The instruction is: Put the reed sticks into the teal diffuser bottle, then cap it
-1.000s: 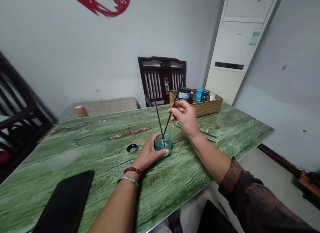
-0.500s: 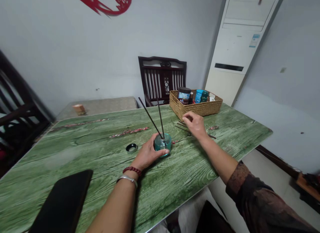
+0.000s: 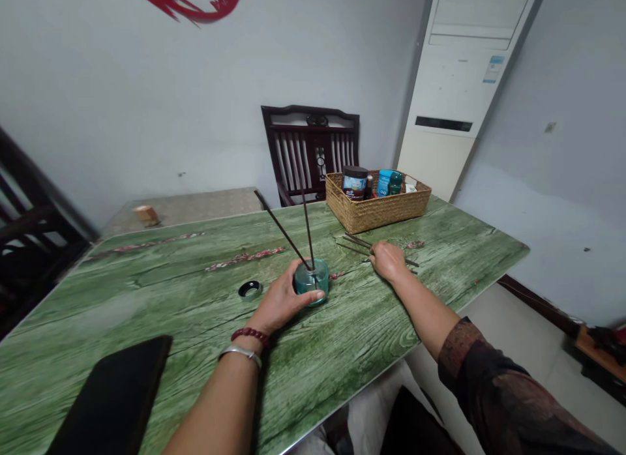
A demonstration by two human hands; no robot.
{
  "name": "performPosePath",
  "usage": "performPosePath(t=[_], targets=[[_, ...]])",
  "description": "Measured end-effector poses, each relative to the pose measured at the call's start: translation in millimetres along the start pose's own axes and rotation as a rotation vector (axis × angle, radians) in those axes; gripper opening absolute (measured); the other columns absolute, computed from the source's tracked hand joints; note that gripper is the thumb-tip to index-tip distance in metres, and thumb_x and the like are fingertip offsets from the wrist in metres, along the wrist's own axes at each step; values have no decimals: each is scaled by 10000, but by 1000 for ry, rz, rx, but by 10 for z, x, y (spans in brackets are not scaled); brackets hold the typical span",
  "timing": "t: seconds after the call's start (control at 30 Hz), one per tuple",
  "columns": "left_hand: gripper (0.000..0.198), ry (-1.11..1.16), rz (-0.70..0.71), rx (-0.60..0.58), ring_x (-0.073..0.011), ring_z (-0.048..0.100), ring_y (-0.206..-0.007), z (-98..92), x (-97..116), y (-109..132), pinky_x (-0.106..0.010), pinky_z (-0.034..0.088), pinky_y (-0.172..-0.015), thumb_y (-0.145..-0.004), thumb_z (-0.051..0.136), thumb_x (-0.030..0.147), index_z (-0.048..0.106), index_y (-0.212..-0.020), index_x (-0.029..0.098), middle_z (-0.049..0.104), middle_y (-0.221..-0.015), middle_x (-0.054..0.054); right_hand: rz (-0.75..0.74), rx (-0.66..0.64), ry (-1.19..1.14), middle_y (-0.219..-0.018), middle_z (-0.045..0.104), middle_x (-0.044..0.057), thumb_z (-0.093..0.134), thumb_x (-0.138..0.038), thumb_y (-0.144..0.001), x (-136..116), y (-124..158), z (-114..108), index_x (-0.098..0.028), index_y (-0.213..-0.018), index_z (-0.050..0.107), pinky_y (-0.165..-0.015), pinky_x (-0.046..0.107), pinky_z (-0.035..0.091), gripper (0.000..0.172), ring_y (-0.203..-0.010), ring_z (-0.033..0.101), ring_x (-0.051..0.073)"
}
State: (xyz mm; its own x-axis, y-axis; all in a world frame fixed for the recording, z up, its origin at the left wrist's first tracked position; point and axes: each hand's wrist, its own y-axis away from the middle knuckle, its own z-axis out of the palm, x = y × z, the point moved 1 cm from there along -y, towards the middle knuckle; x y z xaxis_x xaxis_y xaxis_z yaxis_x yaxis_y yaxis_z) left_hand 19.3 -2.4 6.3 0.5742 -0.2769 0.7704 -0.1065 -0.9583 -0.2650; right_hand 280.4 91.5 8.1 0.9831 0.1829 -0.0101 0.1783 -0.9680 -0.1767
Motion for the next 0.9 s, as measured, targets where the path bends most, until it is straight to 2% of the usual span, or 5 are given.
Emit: performPosePath(t=[0.27,0.5,0.67,0.73,0.9], targets=[[665,-3,16,-18,-303,622,-1110,-2,-7,2,-464,459,-995,-672,737,455,517,-1250,211,674,-1182,-100,-76,-19,-55,-1073,722,124,536,-289,-901,-35,46,-10,-194,-995,730,-793,282,473,236,-976,687,236],[699,-16,12,-29,-305,615,-1130,-2,-20,-1,-462,459,-1003,-668,724,476,492,-1269,206,668,-1189,-90,-41,6,-157,-987,740,133,490,-276,-920,-111,70,-111,-180,-968,716,-792,270,446,250,-949,685,222],[708,-12,25,-25,-304,626,-1101,1,-24,2,-458,467,-985,-669,732,479,500,-1274,195,675,-1173,-101,-62,259,-632,-853,733,42,586,-226,-824,-96,-14,-422,-184,-879,689,-769,238,457,125,-809,665,159],[712,-5,31,-31,-303,619,-1111,1,-24,3,-456,459,-995,-675,731,483,496,-1281,192,668,-1186,-105,-73,358,-906,-808,716,22,606,-239,-786,-129,-22,-594,-177,-884,669,-692,235,478,133,-716,643,144],[709,25,26,-46,-303,615,-1114,-3,3,8,-476,444,-1013,-679,730,483,493,-1279,190,667,-1161,-100,-212,437,-1565,-783,701,-9,647,-365,-774,-434,79,-1008,-203,-881,560,-476,200,455,212,-525,577,97]])
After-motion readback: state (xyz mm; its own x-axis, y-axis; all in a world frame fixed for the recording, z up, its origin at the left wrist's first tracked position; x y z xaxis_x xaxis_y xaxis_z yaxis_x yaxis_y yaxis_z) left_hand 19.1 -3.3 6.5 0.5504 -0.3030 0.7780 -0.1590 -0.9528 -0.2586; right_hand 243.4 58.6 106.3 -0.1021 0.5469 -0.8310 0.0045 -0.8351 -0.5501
